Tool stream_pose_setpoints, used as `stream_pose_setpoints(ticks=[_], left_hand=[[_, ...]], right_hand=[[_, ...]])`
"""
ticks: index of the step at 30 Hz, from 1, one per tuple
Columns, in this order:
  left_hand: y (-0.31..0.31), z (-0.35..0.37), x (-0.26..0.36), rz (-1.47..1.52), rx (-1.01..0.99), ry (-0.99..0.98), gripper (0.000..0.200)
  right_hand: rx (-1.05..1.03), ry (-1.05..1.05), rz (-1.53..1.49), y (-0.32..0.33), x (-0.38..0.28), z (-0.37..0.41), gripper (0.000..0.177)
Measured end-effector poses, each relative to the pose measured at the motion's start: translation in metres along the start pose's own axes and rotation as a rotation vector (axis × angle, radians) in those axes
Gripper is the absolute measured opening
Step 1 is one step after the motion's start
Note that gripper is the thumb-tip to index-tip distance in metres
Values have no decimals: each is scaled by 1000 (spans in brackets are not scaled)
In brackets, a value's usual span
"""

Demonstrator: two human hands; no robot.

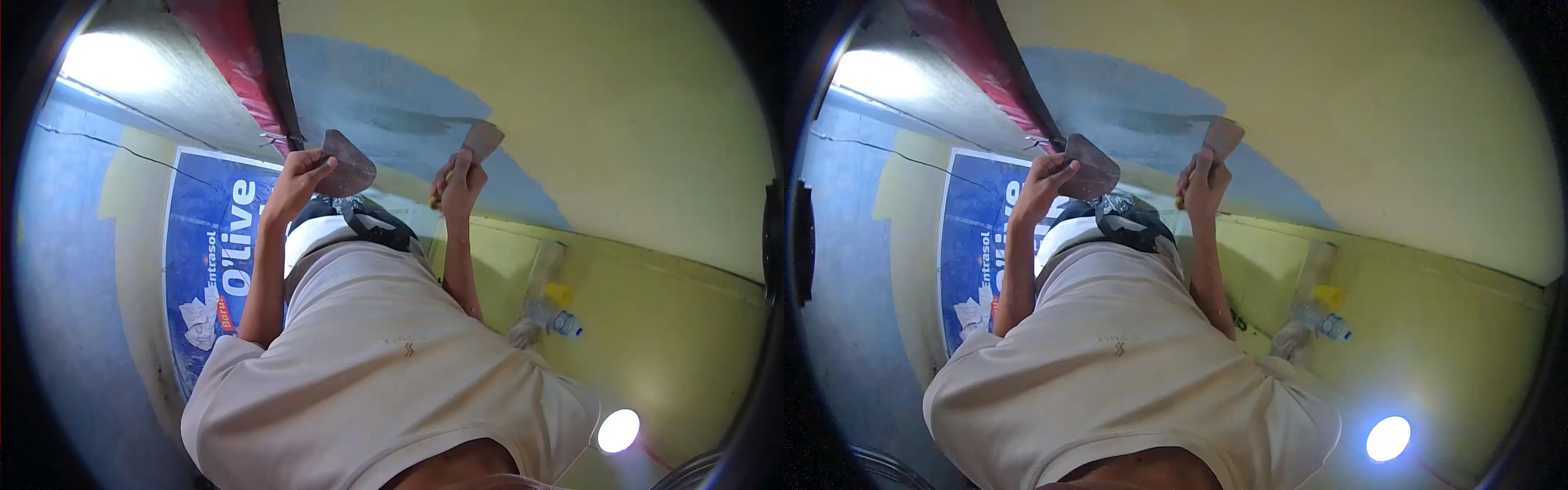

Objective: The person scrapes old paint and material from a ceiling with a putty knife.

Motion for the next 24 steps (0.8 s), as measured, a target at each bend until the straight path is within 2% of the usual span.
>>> stream_pose_setpoints(ticks=[2,4,6,9,12,16,21,24], left_hand=[[7,0,-6,-81,4,-9,23],[5,0,-8,49,-72,8,25],[8,0,-5,-73,-35,3,25],[7,0,-5,-29,11,-21,24],[6,-1,-7,80,-20,-18,23],[3,2,0,57,10,-41,23],[2,4,2,82,-9,-11,24],[2,4,0,85,61,-7,25]], right_hand=[[-26,-1,-58,-16,-30,-4,45],[-7,19,-77,-20,-50,-6,47],[-1,7,-101,-13,-33,-8,46],[-51,-39,-140,-17,-33,1,46],[-23,34,-87,-22,-28,-7,45],[1,31,-110,-33,-25,0,47],[-94,9,-159,-43,-29,-9,46],[-119,-17,-168,-50,-35,-8,44]])
Point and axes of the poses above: each hand's wrist, its own z-axis away from the middle knuckle, its own y-axis out of the back of the hand, x = y × z, the point moved 6 cm from there along -z, towards the middle knuckle, and after that the axes turned 4 degrees about -z, right-handed, at the moved point
